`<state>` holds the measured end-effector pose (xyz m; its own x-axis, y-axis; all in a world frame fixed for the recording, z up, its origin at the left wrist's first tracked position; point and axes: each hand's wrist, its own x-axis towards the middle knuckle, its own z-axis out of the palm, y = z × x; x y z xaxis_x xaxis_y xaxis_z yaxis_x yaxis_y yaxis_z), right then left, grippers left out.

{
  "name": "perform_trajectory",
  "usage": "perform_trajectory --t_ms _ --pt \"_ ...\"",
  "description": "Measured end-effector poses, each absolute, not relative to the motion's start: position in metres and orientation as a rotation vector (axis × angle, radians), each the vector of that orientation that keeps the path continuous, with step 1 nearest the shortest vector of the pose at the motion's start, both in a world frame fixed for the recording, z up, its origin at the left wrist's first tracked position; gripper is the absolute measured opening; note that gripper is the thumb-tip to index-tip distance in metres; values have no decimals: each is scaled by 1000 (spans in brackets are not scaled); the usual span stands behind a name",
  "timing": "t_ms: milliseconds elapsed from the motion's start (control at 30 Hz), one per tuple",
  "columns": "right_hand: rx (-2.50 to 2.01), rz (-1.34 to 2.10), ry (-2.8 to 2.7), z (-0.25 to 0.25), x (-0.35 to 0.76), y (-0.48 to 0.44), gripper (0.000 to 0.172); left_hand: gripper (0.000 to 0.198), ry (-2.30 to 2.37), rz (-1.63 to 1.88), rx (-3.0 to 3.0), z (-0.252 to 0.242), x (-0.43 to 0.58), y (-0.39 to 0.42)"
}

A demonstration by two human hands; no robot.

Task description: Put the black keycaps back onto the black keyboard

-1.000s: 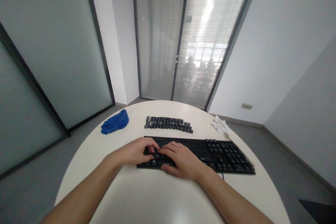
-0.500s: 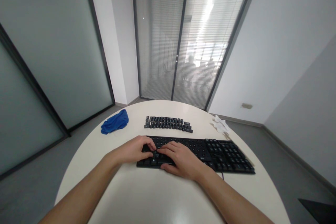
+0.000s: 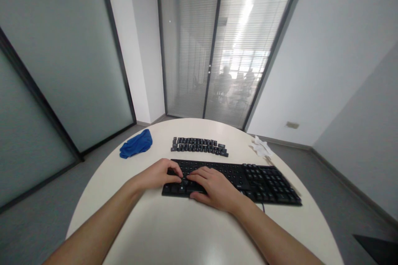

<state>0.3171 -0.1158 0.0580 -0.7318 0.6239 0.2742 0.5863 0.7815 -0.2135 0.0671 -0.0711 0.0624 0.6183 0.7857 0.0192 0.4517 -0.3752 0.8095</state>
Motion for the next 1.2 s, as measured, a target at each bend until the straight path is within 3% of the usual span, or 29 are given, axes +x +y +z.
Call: perform_trajectory --t_ms 1200 --pt "-886 113 -2686 62 311 -121 40 13 868 451 2177 66 66 -76"
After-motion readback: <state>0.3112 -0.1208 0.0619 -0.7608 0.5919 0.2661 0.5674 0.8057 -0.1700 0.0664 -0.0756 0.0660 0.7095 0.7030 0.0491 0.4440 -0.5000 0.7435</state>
